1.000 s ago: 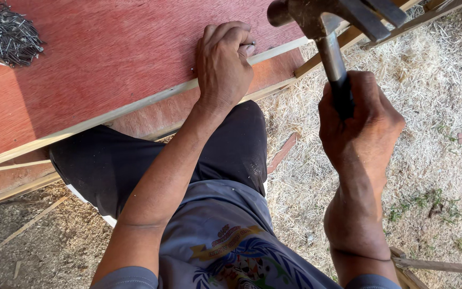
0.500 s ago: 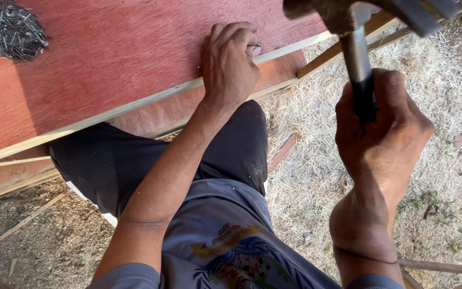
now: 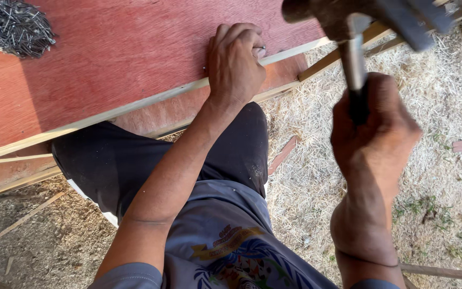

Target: The person sits on the ground and hammers nails into a thin wooden strip along the edge of a red plywood panel, taking nails one at a time from a pile on the panel and driving them in with a claw hammer, working along the strip.

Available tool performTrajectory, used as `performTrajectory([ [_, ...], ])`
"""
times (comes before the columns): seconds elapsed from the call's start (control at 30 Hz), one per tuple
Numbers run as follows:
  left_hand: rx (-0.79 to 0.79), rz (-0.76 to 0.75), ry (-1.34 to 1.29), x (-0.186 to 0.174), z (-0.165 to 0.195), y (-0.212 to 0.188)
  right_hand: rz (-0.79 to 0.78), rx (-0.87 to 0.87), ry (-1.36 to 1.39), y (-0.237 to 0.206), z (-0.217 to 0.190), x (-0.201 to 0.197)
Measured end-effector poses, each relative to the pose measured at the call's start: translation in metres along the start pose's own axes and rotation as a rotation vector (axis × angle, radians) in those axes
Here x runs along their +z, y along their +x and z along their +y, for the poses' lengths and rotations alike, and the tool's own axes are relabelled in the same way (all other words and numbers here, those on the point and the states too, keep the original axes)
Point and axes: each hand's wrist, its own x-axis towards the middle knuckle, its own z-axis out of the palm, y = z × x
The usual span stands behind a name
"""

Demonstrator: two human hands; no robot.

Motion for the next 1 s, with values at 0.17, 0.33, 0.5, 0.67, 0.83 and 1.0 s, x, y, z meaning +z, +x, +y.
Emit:
performTrajectory([
  [0.17,-0.035,0.013,-0.026,0.002,-0.001,0.005,-0.197,-0.019,-0.1,-0.001,-0.001,0.016],
  [0.33,0.09,0.053,0.01,-0.024,0.002,-0.002,-0.015,-0.095,0.035,0.002,-0.007,0.023],
  [0.5,-0.022,0.391,0.342,-0.139,-0.078,-0.018,-0.047,-0.108,0.185,0.0,-0.03,0.039],
  [0.67,-0.44,0.335,0.669,-0.208,-0.175,-0.015,-0.119,-0.163,0.288,-0.003,-0.058,0.066],
  [0.83,-0.445,0.39,0.333,-0.168,-0.172,-0.002,-0.14,-0.179,0.309,0.004,-0.061,0.081],
  [1.0,-0.122,0.156,0.15,-0.076,-0.113,0.046,-0.047,-0.103,0.193,0.015,-0.036,0.081],
])
